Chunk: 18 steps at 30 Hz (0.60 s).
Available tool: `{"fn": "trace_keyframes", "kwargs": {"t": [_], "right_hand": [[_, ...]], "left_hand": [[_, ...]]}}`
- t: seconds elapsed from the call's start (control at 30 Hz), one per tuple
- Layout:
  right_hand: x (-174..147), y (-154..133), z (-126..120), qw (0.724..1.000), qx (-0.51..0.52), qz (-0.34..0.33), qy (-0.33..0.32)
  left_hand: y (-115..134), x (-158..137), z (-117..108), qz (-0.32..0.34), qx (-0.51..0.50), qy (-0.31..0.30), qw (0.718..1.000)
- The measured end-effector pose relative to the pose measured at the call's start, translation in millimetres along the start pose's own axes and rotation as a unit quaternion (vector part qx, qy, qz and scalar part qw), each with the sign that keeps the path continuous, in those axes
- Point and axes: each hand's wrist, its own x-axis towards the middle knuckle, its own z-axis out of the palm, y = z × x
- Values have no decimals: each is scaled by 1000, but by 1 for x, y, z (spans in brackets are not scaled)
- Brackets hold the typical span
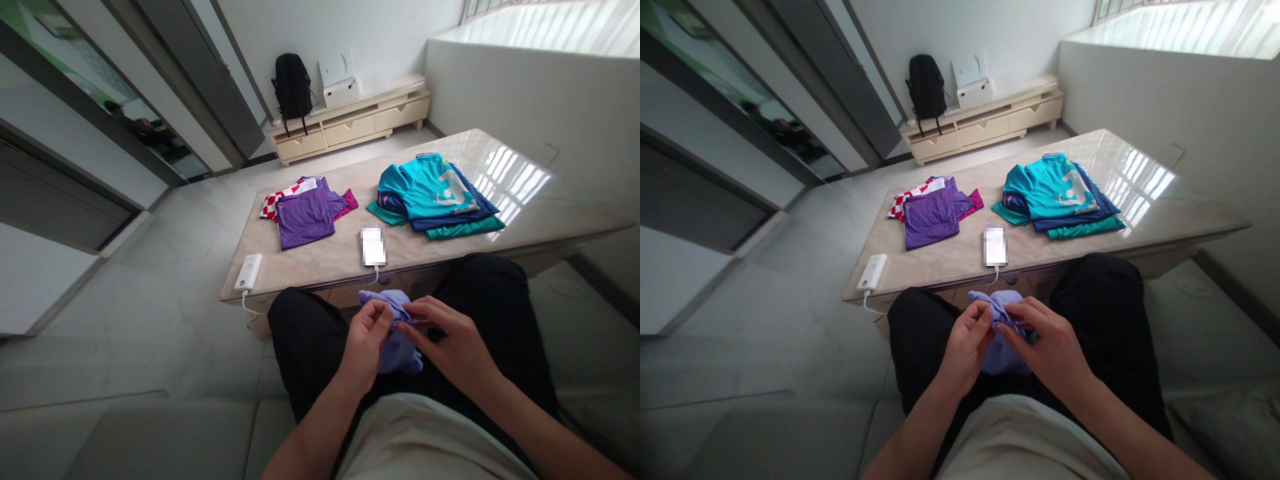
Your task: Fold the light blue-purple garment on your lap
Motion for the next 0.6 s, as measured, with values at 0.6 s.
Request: {"fn": "trace_keyframes", "kwargs": {"t": [0.6], "right_hand": [[22, 29, -49, 968, 64, 165, 179]], "left_hand": [[33, 12, -44, 97, 130, 69, 984]]}}
